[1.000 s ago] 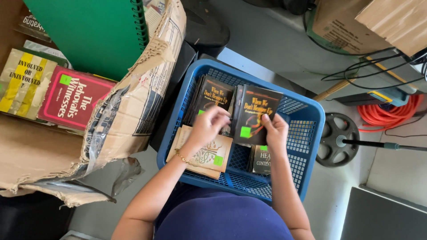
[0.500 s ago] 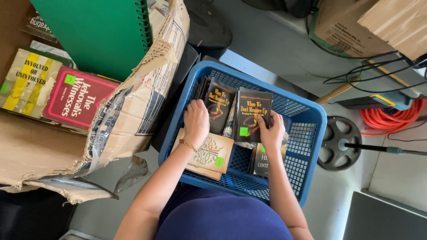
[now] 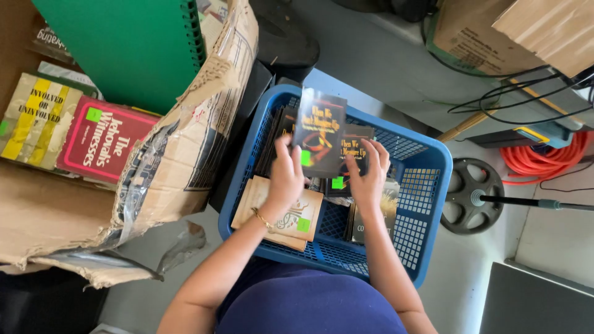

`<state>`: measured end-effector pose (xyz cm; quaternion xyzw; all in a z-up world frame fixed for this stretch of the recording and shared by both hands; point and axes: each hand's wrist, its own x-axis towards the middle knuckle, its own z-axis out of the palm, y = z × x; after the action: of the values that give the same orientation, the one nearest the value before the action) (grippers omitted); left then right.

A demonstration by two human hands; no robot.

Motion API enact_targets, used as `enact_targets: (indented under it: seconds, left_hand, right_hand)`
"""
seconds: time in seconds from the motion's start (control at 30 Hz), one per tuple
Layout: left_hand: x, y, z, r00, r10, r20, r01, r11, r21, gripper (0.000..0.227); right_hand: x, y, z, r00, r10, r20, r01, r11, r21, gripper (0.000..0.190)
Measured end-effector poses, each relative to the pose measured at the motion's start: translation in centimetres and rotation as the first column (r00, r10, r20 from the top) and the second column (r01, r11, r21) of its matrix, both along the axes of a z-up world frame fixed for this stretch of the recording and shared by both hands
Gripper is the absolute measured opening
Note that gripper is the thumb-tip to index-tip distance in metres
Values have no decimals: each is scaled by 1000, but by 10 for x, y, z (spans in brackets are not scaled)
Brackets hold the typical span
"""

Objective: The person sorts paperback books from a cardboard box into a blue plastic basket. They pick up books, briefly flip through pages, and place them into the basket, organizing them by title.

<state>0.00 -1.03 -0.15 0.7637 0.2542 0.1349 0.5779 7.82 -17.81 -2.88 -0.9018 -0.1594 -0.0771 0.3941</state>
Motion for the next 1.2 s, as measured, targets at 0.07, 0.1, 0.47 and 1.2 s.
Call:
enact_targets:
  seconds: [0.07,0.1,0.47,1.2]
  left_hand:
    - [-3,-22,-5,986,-39,159,44,999,-30,28]
    - [-3,-26,-8,987,-37,157,43,999,-32,28]
    - [42,-19,-24,861,-482,-159,503,853,140,74]
    - [34,49,-119,984,28,-175,18,966,257,78]
  right_hand:
    - [-2,-7,-13,995,26,-96,0,965,264,39]
    - [2,-5,-5,995,27,-99,0,965,262,39]
    - [21,-38,-55,985,-103,-140,103,995,-7,71]
    - [-9,-5,-19,954,-52,-295,53,999,-4,63]
